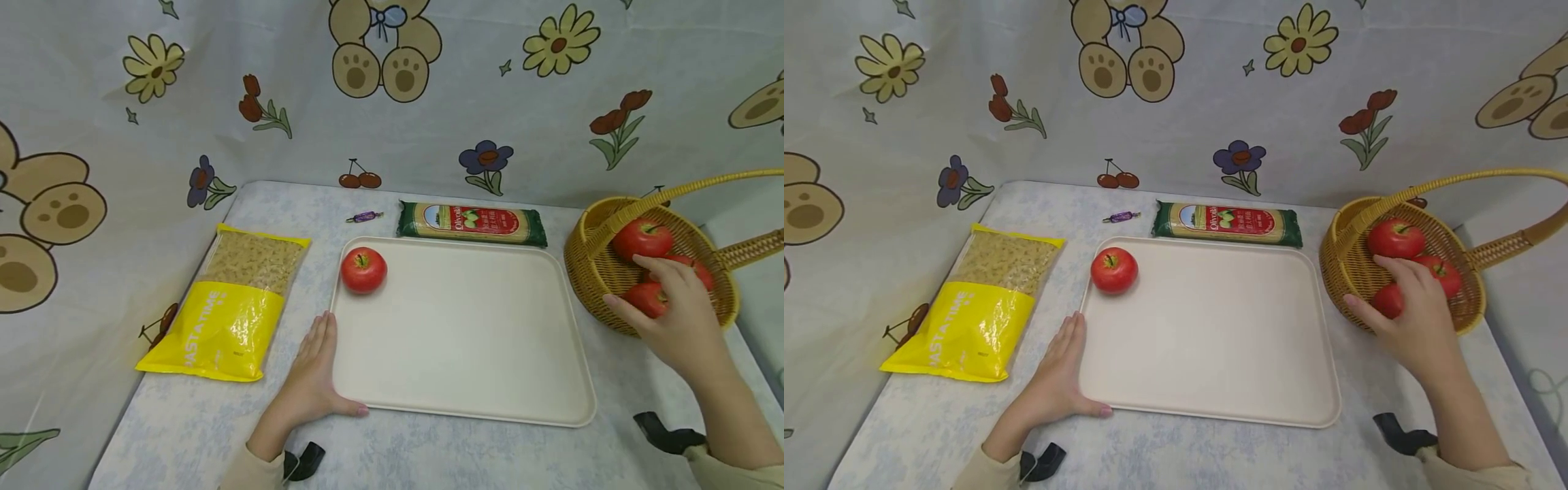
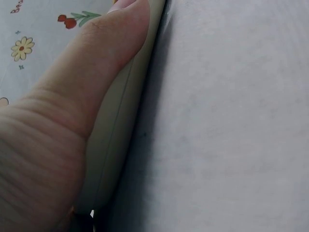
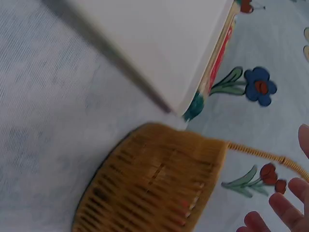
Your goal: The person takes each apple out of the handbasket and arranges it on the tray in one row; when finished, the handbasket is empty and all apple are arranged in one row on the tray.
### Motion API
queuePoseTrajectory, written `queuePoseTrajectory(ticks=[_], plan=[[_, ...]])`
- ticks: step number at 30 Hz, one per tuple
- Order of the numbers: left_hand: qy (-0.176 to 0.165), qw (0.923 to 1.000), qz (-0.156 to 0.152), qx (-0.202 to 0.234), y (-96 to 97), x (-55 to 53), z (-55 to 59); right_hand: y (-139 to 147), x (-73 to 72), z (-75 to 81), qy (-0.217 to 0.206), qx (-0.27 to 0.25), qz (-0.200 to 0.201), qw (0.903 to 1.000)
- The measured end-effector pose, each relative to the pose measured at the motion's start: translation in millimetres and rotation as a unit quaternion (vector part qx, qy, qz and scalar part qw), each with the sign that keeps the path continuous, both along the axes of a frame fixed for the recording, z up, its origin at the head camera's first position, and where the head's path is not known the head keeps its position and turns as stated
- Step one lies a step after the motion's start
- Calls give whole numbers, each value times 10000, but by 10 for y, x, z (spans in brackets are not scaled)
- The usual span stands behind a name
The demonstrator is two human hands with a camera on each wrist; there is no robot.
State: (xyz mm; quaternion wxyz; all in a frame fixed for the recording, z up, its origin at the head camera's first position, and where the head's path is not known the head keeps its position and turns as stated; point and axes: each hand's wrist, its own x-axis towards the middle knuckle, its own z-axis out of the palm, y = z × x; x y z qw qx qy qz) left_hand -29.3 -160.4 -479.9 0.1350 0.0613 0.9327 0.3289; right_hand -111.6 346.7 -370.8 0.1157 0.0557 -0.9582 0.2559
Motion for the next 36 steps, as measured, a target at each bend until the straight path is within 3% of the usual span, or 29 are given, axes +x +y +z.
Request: queuePoseTrajectory(ticks=[5, 11, 26, 30, 36], plan=[[-45, 10000, 0, 23, 0, 4, 5, 459, -92, -146, -597, 354, -456, 9965], [-42, 9999, 3, 121, 4, 9, 13, 747, -166, -275, -1063, 741, -605, 9897], [-75, 9999, -11, 91, 6, 0, 30, 973, -250, -367, -1220, 1130, -60, 9861], [-81, 9999, -3, 101, 5, 1, 36, 986, -291, -360, -1336, 1365, 22, 9816], [-17, 9999, 18, 100, 0, 7, 18, 990, -342, -351, -1771, 1687, -188, 9694]])
